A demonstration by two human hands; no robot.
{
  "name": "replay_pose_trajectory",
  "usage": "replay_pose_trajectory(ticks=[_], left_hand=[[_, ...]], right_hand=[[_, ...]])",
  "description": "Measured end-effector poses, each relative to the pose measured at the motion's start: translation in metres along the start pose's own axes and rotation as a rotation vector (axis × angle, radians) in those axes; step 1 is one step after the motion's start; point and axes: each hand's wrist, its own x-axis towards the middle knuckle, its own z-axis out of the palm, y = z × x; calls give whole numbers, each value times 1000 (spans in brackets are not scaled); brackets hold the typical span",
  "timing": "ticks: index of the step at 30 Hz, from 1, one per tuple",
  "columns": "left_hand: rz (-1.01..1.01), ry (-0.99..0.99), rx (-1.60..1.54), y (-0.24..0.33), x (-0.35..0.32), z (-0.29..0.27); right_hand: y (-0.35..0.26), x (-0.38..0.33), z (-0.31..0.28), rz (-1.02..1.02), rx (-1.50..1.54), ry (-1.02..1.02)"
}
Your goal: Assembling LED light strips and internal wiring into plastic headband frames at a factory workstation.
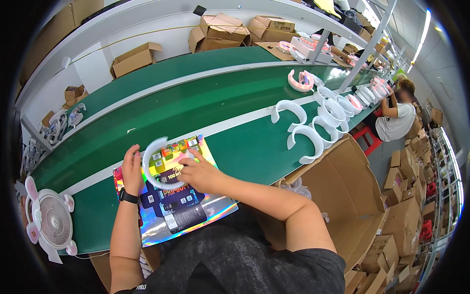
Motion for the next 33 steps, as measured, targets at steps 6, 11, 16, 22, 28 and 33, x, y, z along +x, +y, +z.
replay_pose_trajectory(ticks=[6, 11, 16, 22, 28, 33], left_hand=[[-428, -148, -570, -8, 0, -1], [-332, -315, -513, 2, -7, 4], [-117, -347, -112, 19, -3, 2], [-112, -343, -165, 15, -2, -3], [-82, -349, -148, 18, 1, 1], [-110, -362, -149, 18, 0, -1]], right_hand=[[-14, -7, 16, 102, 155, 24], [-36, -4, 9, -28, 144, 182], [-114, -8, 18, -262, 817, -263], [-206, 15, 105, -215, 983, -731], [-270, 13, 248, -459, 964, -1246], [-313, -1, 321, -411, 913, -1291]])
